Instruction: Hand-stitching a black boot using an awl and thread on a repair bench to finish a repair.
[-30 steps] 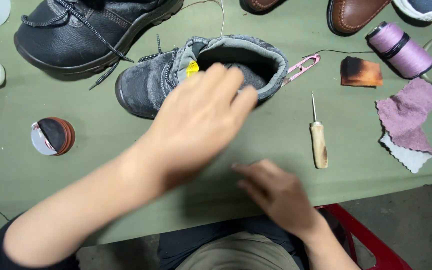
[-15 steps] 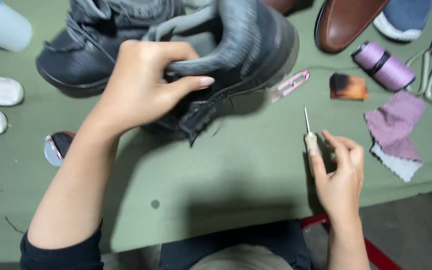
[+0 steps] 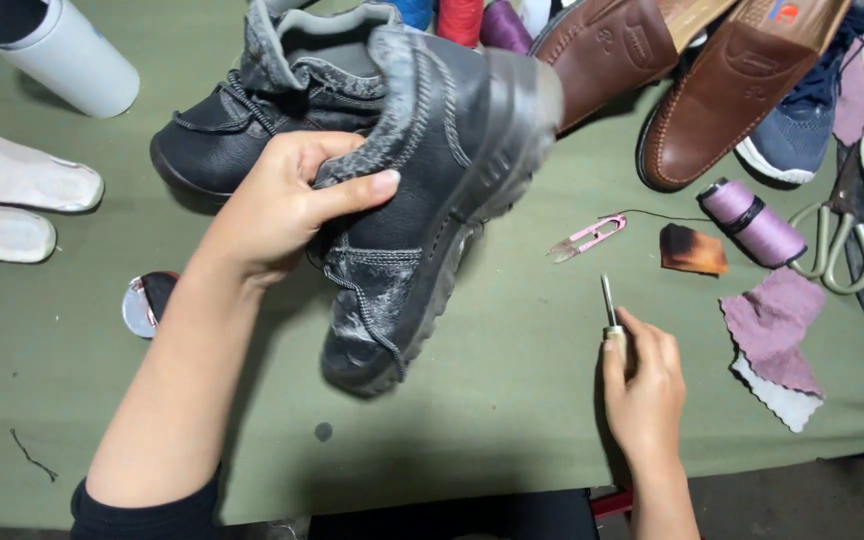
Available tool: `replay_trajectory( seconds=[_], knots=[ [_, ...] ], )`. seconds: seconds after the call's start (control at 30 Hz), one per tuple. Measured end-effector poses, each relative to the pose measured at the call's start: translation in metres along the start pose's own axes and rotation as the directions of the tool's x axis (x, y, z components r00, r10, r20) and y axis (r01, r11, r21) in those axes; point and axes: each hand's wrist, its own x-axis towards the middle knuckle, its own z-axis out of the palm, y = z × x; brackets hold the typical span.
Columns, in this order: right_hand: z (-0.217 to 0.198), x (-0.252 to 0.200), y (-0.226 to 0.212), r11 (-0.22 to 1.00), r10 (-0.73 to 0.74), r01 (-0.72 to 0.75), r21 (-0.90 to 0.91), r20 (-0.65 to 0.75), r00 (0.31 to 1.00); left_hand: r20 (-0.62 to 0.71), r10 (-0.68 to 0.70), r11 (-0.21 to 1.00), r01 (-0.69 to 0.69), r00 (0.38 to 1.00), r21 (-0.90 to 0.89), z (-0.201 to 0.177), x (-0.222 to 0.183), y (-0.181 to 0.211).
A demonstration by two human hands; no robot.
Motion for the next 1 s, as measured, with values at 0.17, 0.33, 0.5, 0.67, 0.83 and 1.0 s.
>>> replay_trajectory(
  seconds=[0.17, 0.33, 0.5, 0.67, 0.83, 1.0],
  knots=[
    [-0.005, -0.003, -0.055, 0.855, 0.258, -0.2, 0.479, -0.059, 0.964, 0.071, -0.106, 0.923, 0.072, 0.992, 0.378, -0.007, 0.018, -0.001],
    [-0.006, -0.002, -0.105, 0.651, 0.146, -0.134, 0.747, 0.05, 0.988, 0.051, -0.088, 0.928, 0.063, 0.995, 0.366, -0.012, 0.05, -0.03],
    [0.001, 0.008, -0.125, 0.633, 0.131, -0.101, 0.767, 0.022, 0.991, -0.01, -0.148, 0.923, 0.142, 0.989, 0.357, -0.021, 0.07, -0.037],
    [0.04, 0.034, -0.133, 0.536, -0.019, 0.075, 0.841, -0.076, 0.997, -0.215, -0.087, 0.617, 0.222, 0.973, 0.755, -0.016, 0.085, -0.055],
    [0.105, 0.065, -0.137, 0.323, 0.012, -0.236, 0.917, 0.245, 0.969, -0.279, 0.408, 0.337, 0.141, 0.87, 0.931, 0.017, 0.101, -0.098],
    [0.106, 0.05, -0.145, 0.308, 0.011, -0.298, 0.904, 0.309, 0.951, -0.239, 0.478, 0.335, 0.076, 0.845, 0.939, 0.0, 0.086, -0.104]
  ],
)
